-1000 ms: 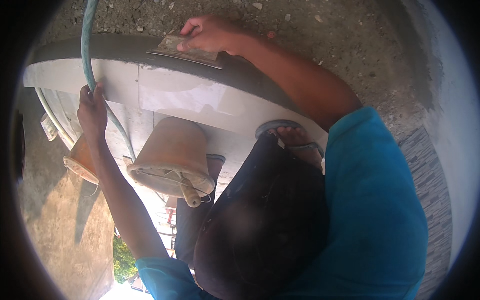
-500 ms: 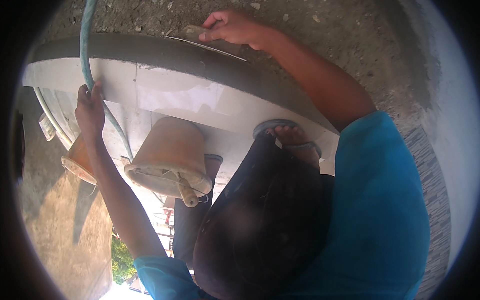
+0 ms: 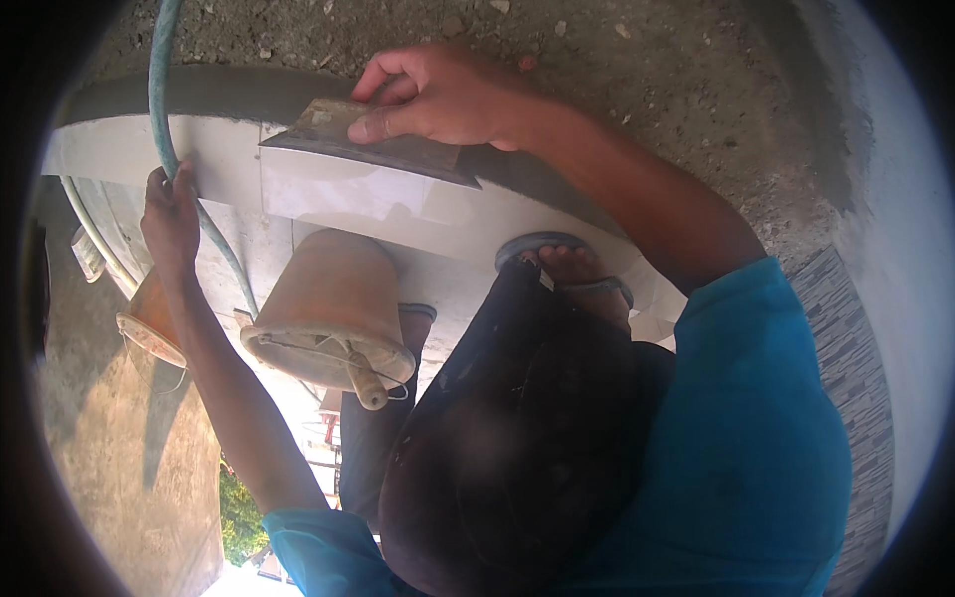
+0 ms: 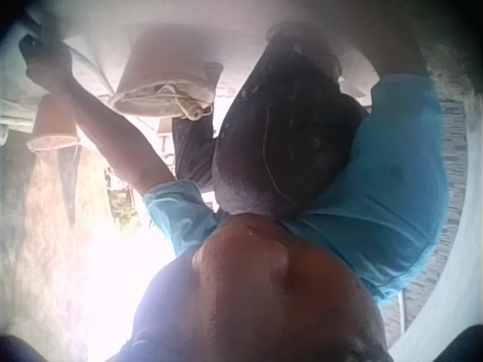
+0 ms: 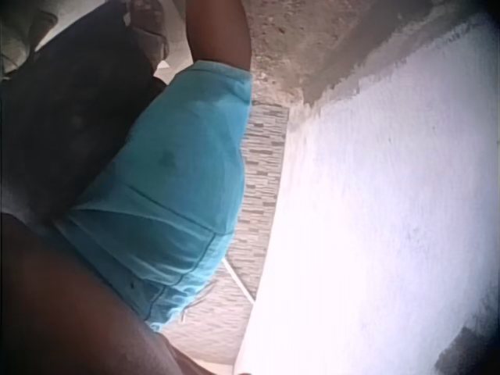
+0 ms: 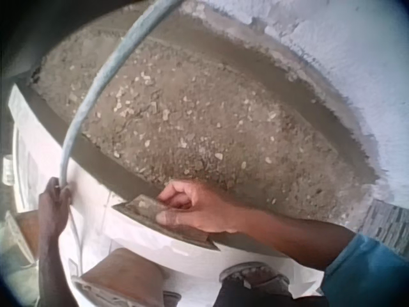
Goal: The person scoops cement from a bucket with a trowel and applies it to a wall using a flat tool, smoothing the surface repeatedly.
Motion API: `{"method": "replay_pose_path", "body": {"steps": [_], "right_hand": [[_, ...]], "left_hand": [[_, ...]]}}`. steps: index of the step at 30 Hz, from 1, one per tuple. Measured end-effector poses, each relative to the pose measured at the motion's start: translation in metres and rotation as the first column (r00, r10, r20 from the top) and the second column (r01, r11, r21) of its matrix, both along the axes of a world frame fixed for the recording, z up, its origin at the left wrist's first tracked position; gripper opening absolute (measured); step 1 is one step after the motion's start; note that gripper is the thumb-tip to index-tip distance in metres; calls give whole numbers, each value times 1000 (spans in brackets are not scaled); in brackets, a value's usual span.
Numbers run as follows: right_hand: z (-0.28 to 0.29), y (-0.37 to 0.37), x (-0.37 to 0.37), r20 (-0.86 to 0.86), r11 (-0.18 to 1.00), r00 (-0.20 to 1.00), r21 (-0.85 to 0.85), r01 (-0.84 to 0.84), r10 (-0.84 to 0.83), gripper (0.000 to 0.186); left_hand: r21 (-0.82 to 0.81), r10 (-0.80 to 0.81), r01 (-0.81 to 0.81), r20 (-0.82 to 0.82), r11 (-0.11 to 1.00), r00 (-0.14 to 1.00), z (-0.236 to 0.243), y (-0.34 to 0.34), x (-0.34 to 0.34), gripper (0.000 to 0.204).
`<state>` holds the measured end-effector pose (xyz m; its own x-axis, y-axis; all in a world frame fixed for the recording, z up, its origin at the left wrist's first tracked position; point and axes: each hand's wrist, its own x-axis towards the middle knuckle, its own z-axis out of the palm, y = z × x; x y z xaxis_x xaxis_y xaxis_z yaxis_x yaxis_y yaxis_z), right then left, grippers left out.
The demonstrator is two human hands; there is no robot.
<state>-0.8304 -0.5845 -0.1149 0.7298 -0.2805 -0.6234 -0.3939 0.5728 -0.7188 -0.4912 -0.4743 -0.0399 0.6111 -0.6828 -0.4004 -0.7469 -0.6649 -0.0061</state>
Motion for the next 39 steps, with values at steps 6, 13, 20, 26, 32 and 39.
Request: {"method": "replay_pose_path", "body": {"steps": [6,13,20,26,32,39], "right_hand": [[-51,-27,25,-101,989,987,70,131,-123,34],[-94,-8,37,-199,993,980,-106,-44,22,50],[-35,-13,59,-107,996,994,-79,-39,30,51],[7,-13,63,131,996,991,-85,15,-3,54],[-54,-40,51,-100,996,993,-67,54,-60,36],[-101,-18,50,-123,1000,992,28,11,-7,42]], "left_hand": [[16,38,-38,-13,999,999,3,-2,1,41],[43,52,-52,-13,998,999,4,-3,-1,40],[0,38,-38,-34,999,999,4,-3,-3,38],[25,34,-33,-41,999,999,5,-4,-1,40],[18,18,-18,-25,1000,1000,5,-4,1,38],[24,15,-14,-28,1000,999,5,-2,3,40]]}}
